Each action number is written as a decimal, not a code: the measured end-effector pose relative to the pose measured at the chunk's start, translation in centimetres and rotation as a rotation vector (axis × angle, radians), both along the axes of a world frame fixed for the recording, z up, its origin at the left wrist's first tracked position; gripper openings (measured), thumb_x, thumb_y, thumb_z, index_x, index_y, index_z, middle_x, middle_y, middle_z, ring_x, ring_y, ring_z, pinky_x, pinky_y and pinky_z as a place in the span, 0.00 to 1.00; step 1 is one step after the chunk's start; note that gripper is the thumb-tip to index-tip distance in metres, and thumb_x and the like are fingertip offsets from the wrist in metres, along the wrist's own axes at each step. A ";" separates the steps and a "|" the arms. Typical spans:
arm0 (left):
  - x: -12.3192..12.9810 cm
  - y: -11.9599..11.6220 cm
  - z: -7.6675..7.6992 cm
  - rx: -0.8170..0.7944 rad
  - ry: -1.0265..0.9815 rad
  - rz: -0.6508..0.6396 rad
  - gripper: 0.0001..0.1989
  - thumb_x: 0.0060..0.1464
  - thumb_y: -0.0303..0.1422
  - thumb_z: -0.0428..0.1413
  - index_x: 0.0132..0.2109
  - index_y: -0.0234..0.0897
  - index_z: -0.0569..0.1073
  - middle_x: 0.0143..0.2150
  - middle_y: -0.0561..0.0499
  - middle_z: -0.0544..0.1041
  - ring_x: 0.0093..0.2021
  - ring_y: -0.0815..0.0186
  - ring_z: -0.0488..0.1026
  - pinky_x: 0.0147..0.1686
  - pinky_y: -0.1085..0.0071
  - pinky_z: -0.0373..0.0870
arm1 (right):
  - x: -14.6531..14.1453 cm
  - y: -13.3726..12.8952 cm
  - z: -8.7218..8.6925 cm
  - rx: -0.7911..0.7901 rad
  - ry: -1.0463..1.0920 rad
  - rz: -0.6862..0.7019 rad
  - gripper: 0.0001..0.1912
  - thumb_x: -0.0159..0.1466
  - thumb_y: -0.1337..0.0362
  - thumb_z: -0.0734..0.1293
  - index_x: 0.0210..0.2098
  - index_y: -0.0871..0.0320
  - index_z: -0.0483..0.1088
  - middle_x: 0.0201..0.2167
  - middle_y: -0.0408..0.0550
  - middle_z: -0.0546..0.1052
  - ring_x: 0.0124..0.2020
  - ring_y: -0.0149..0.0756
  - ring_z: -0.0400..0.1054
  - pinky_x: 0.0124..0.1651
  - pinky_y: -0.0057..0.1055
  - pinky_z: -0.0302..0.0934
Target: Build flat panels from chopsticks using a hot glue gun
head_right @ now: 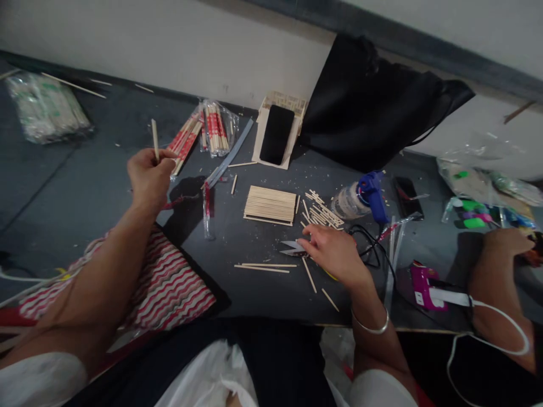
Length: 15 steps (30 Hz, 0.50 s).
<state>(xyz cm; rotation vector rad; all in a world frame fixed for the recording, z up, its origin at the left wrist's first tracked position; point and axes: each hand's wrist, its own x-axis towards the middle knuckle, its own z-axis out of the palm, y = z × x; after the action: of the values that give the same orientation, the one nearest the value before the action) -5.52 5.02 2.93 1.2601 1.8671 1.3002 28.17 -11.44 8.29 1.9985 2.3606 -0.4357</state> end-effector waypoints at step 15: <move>-1.4 1.0 -1.5 -0.202 0.480 -0.059 0.22 0.47 0.25 0.62 0.21 0.43 0.56 0.21 0.58 0.51 0.28 0.63 0.53 0.34 0.67 0.50 | 1.8 1.5 -2.8 0.176 0.155 -0.187 0.12 0.67 0.57 0.63 0.35 0.54 0.76 0.30 0.48 0.83 0.32 0.40 0.77 0.34 0.32 0.62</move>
<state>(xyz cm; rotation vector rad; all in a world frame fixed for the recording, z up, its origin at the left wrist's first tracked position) -6.89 6.05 1.43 1.6019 2.1951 0.7960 30.01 -9.96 5.50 2.3583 2.3843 -0.4151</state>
